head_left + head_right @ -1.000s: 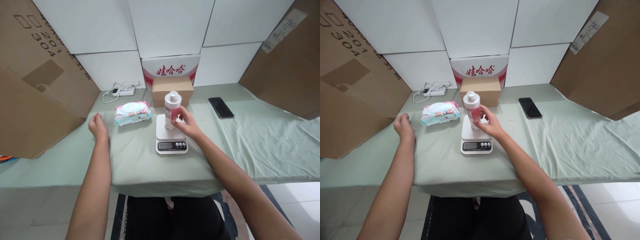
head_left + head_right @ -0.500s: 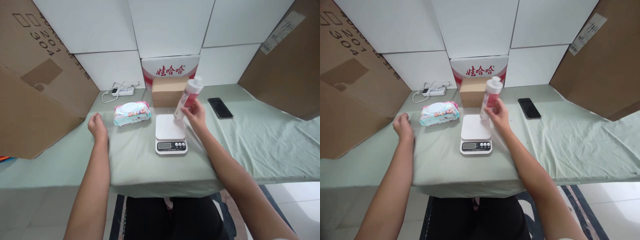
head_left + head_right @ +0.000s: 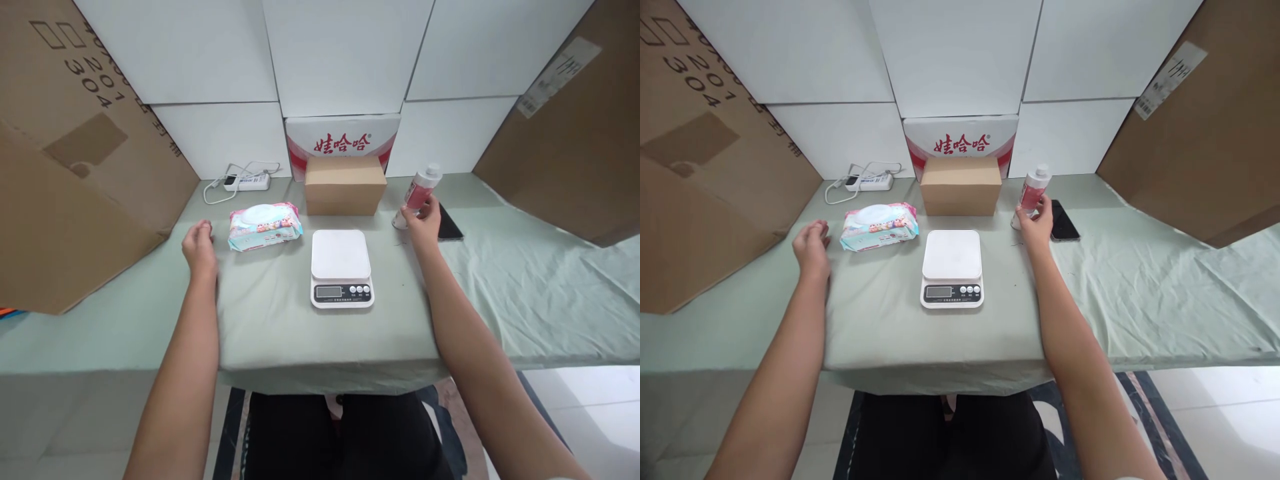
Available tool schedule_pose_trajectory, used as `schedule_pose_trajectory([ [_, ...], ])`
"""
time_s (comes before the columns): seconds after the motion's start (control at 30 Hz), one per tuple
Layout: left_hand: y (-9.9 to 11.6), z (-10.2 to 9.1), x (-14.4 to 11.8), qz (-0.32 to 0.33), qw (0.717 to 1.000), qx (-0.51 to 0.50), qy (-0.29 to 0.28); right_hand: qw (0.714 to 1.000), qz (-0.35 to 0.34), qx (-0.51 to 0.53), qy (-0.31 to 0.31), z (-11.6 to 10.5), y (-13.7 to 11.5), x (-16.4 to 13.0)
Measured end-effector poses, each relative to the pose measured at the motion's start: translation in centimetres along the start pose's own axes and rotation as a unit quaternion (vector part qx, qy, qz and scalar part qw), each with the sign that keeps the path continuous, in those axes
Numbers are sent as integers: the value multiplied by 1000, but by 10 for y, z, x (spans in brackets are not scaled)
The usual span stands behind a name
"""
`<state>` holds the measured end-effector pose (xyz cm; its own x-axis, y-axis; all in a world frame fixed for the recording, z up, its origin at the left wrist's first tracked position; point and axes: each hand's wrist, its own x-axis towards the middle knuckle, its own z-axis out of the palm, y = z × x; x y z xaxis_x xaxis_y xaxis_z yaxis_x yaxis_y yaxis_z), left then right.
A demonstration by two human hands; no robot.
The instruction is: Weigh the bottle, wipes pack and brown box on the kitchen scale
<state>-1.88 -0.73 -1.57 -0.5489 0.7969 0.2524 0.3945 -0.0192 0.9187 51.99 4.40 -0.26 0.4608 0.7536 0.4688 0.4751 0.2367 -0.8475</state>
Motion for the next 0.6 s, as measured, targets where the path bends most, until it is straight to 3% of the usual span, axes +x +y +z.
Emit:
schedule_pose_trajectory([
  [0.1, 11, 5, -8, -60, 991, -119, 2, 994, -72, -33, 75, -8, -28, -14],
  [0.17, 14, 8, -12, -66, 985, -150, -52, 989, -139, -15, 49, -2, -57, -31],
  [0.2, 15, 9, -13, -63, 983, -155, -81, 986, -164, 8, -4, 7, -73, -40],
  [0.27, 14, 12, -14, -43, 979, -156, -128, 967, -176, 55, -175, 37, -103, -56],
  [0.37, 13, 15, -15, -6, 976, -155, -155, 905, -101, 78, -406, 103, -135, -67],
  [0.5, 15, 16, -18, 24, 975, -128, -178, 823, -93, 22, -560, 175, -148, -61],
  [0.6, 12, 16, -18, 26, 981, -83, -171, 790, -103, -45, -603, 199, -147, -57],
])
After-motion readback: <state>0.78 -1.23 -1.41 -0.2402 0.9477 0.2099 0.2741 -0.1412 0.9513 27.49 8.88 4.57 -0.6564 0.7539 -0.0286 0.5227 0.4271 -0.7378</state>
